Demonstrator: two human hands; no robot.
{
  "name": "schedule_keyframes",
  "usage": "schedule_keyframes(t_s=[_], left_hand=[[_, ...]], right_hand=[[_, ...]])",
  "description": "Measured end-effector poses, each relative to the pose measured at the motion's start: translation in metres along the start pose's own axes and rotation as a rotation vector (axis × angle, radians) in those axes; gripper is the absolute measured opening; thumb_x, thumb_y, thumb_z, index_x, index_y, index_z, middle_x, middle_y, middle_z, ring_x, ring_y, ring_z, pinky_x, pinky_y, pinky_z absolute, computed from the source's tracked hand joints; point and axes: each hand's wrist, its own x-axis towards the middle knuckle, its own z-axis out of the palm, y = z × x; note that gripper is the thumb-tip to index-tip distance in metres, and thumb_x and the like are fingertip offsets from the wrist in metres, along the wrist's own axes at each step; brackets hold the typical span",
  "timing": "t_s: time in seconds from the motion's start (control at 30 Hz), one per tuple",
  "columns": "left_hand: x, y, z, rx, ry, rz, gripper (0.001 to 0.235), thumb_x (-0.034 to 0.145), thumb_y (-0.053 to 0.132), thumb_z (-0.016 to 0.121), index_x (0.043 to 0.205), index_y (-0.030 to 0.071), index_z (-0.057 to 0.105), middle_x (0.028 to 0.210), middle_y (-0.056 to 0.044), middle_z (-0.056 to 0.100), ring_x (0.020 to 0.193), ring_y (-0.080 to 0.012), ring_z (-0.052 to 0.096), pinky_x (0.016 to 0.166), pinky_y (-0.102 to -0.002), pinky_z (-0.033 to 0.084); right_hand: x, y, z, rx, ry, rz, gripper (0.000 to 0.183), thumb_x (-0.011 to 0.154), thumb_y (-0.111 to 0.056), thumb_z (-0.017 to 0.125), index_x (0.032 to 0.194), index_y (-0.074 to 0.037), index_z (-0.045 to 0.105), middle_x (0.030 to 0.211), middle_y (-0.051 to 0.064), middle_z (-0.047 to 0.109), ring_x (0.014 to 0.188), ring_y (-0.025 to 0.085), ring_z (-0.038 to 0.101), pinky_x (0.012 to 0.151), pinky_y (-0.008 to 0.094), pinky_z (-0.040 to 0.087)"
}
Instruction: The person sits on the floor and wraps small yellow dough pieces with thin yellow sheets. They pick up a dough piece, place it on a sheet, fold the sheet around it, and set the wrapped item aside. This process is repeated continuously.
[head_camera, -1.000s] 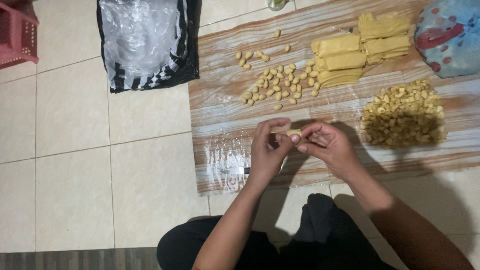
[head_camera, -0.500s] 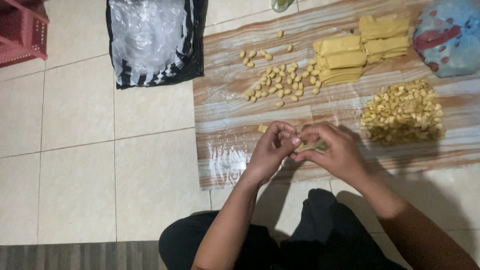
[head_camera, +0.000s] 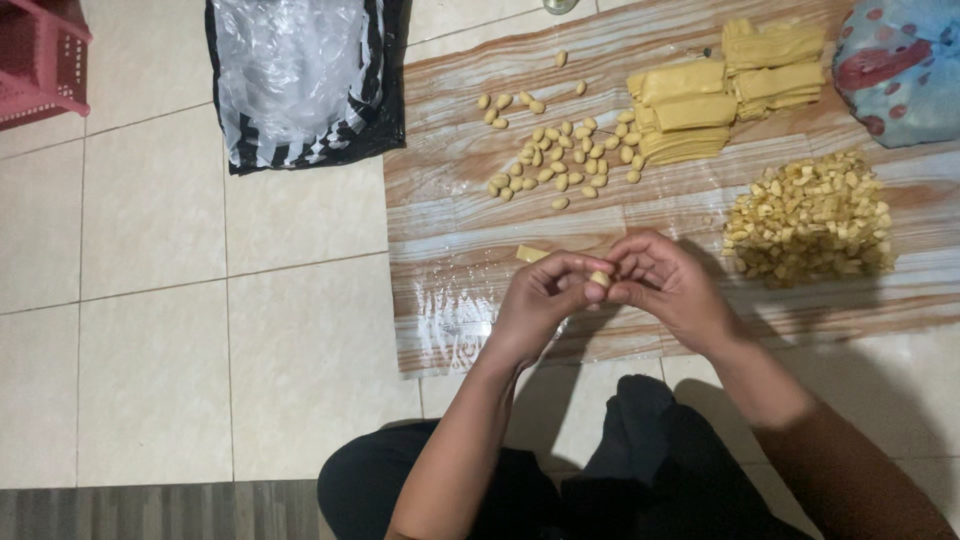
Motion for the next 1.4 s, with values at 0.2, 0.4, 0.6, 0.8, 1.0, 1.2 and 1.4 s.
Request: schedule_keyframes(t_s=[0.2,0.4,0.6,0.8,1.0,1.2,1.4], left_hand=[[0.003,0.008,-0.007,-0.050,0.039,-0.038,0.036,0.097,0.008,0.065,0.130,0.005,0.050,0.105,-0.012,0.073,0.093,-0.0139,0.072,0.082,-0.027,0.059],[0.003,0.006,-0.011,0.169,0.112,-0.139,0.029,0.098,0.013,0.069,0.119,0.002,0.053,0.093,-0.011,0.072,0.084,-0.0150,0.071,0.072,-0.028,0.058],[0.004,-0.001,-0.022,0.174,0.023,-0.103,0.022,0.098,0.018,0.069,0.110,0.000,0.065,0.091,-0.007,0.071,0.079,-0.0105,0.067,0.072,-0.025,0.056],[0.020,-0.006,-0.026,0.571,0.069,-0.162,0.017,0.098,0.019,0.070,0.104,0.003,0.071,0.090,-0.009,0.076,0.079,-0.0170,0.070,0.075,-0.030,0.055],[0.086,-0.006,-0.046,0.807,0.252,0.143,0.020,0.096,0.004,0.056,0.110,0.008,0.069,0.106,-0.009,0.077,0.100,-0.0252,0.077,0.091,-0.038,0.059],[0.091,-0.022,-0.054,1.277,-0.236,0.486,0.073,0.063,0.019,0.082,0.135,0.015,0.069,0.130,-0.017,0.069,0.110,-0.0386,0.066,0.096,-0.046,0.053],[0.047,-0.044,-0.010,0.476,-0.282,-0.275,0.029,0.102,0.029,0.063,0.121,0.009,0.073,0.113,-0.007,0.081,0.113,-0.0188,0.075,0.104,-0.043,0.055]], right_hand=[[-0.001,-0.012,0.006,-0.580,0.075,-0.243,0.034,0.081,-0.011,0.080,0.115,-0.013,0.075,0.103,0.004,0.074,0.091,0.013,0.072,0.078,0.030,0.060],[0.007,-0.011,0.015,-0.455,0.010,-0.225,0.032,0.080,-0.014,0.082,0.110,-0.010,0.073,0.103,0.002,0.070,0.093,0.012,0.071,0.084,0.029,0.060],[0.012,0.002,0.009,-0.559,0.048,-0.148,0.015,0.079,-0.010,0.083,0.091,-0.003,0.075,0.089,0.004,0.073,0.081,0.013,0.073,0.074,0.027,0.060],[0.025,0.019,0.003,-0.598,0.039,-0.030,0.011,0.081,-0.015,0.083,0.089,-0.011,0.076,0.088,-0.001,0.075,0.081,0.009,0.072,0.074,0.025,0.060],[0.041,0.031,-0.013,-0.883,0.177,0.035,0.012,0.083,-0.018,0.083,0.087,-0.009,0.076,0.089,0.002,0.074,0.081,0.013,0.071,0.074,0.030,0.058],[0.032,0.067,-0.032,-0.469,0.126,-0.126,0.016,0.094,-0.022,0.074,0.100,-0.008,0.078,0.114,0.008,0.073,0.106,0.020,0.068,0.094,0.034,0.057],[0.044,0.126,-0.121,-1.169,0.452,0.127,0.041,0.095,-0.019,0.074,0.132,-0.003,0.070,0.125,0.023,0.066,0.114,0.038,0.062,0.095,0.045,0.049]])
